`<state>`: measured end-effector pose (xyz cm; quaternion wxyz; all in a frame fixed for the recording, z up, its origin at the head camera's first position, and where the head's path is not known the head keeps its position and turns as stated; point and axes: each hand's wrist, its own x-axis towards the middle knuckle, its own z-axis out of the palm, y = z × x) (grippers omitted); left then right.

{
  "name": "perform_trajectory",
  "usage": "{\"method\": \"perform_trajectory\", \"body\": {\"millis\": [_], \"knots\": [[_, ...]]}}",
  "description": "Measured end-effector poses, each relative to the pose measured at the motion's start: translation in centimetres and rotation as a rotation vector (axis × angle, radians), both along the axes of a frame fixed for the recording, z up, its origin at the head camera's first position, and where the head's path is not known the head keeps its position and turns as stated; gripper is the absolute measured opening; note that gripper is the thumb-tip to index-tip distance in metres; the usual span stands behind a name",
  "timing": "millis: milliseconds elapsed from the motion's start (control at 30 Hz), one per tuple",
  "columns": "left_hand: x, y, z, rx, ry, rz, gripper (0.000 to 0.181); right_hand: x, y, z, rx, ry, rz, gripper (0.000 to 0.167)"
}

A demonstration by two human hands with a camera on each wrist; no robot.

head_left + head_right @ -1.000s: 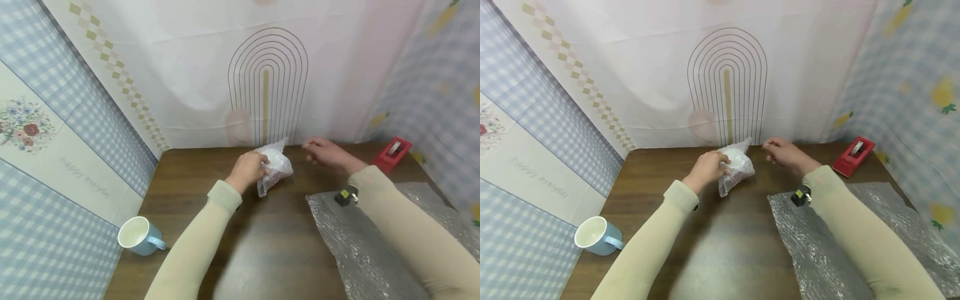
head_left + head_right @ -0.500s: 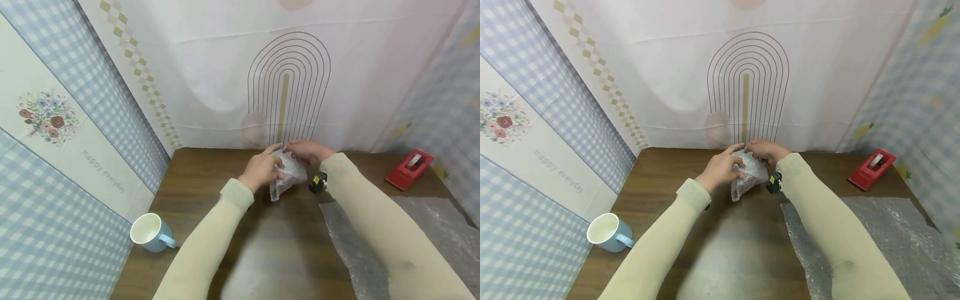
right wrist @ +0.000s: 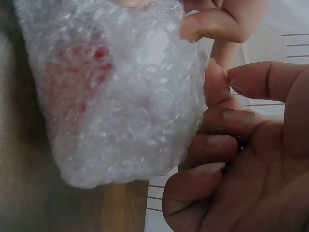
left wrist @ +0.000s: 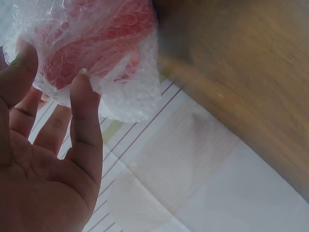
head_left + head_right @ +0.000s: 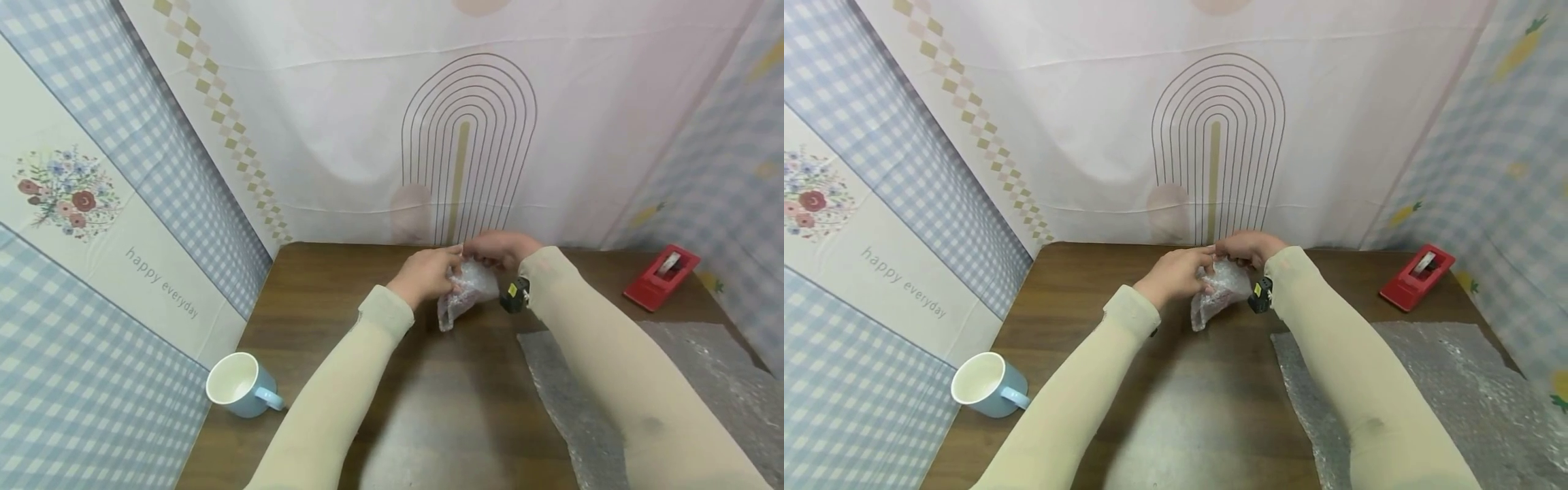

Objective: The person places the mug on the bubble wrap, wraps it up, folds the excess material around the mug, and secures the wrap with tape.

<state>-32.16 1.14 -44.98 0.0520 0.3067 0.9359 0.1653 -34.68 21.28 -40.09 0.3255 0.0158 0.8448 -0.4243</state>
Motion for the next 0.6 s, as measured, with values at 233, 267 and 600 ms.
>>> {"method": "perform_trajectory", "body": {"millis": [233,267,600], "knots": [[-0.1,-0.2,0.7,-0.028,0.003,0.016,0.029,1.4,0.6,0.5,-0.002,0.022,-0.04,0.028],[-0.2,-0.3,0.8,-0.032,0.01,0.019,0.029,1.5,0.6,0.6,-0.009,0.032,-0.04,0.027],[0.6,-0.1,-0.2,-0.006,0.044,0.021,0.029,1.8,-0.2,0.2,-0.068,0.158,-0.067,0.044]]}}
